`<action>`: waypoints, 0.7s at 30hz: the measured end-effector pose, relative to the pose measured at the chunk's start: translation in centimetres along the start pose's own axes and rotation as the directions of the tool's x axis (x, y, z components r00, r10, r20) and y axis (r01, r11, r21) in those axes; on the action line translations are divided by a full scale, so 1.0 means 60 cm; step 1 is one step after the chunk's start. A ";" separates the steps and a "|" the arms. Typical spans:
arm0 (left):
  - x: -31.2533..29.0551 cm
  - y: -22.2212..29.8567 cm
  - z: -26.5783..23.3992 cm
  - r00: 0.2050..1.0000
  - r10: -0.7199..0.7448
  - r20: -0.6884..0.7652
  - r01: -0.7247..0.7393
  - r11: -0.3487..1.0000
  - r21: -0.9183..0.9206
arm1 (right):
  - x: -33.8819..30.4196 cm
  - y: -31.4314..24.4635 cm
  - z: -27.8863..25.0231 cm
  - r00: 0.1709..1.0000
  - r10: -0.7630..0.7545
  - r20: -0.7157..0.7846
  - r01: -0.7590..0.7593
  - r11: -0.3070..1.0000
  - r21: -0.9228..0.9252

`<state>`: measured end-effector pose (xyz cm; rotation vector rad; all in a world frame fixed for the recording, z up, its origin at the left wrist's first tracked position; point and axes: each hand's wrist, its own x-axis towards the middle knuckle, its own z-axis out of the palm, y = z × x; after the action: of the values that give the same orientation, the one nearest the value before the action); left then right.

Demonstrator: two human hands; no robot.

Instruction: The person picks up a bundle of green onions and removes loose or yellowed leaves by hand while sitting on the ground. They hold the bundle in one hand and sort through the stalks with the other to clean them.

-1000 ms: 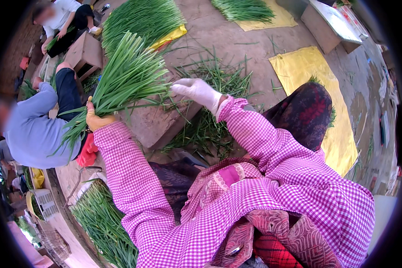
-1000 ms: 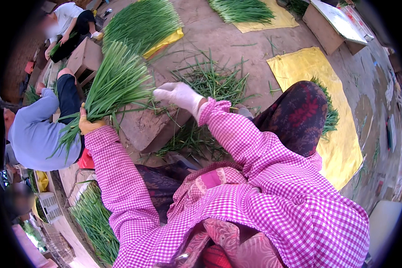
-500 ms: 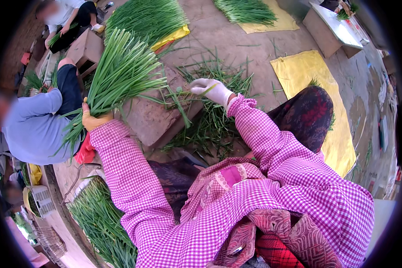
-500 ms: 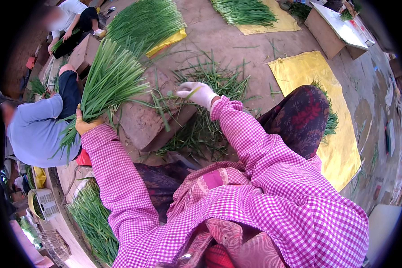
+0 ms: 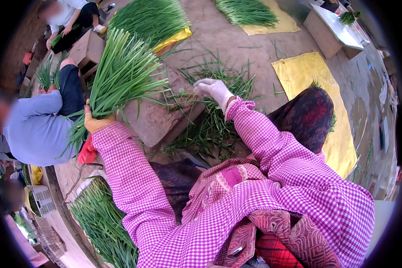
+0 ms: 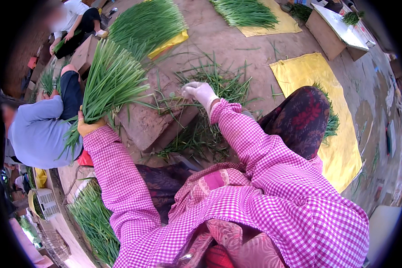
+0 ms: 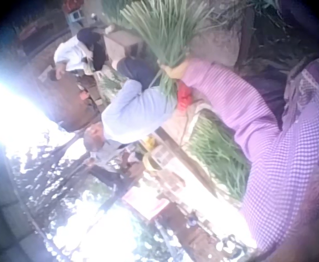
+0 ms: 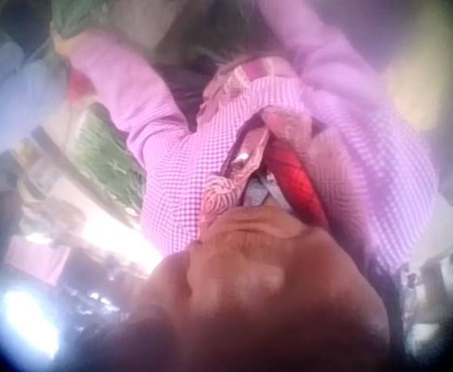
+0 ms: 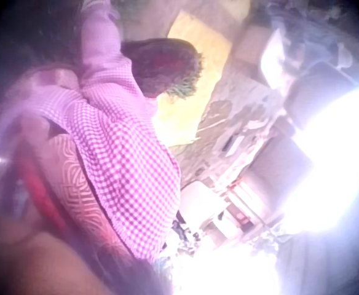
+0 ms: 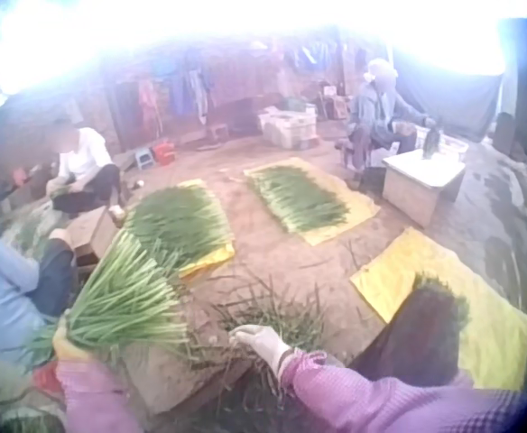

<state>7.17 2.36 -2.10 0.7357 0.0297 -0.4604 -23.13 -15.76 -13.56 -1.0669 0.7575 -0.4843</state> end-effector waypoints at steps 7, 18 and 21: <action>-0.018 -0.021 0.011 0.999 -0.001 0.049 -0.002 0.999 0.047 | -0.043 -0.092 0.139 0.852 0.012 0.523 -0.145 0.966 0.215; -0.050 -0.008 0.038 0.998 -0.069 0.006 0.069 0.998 -0.002 | -0.030 -0.091 0.046 0.988 -0.148 0.049 0.142 0.983 0.114; -0.027 -0.006 0.013 0.990 -0.084 0.111 0.089 0.995 -0.034 | -0.036 -0.131 0.066 0.941 -0.273 0.201 0.243 0.957 0.161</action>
<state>5.46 2.28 -1.46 0.6716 -0.0321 -0.5812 -21.54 -15.19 -4.63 -1.0789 0.3826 -0.6194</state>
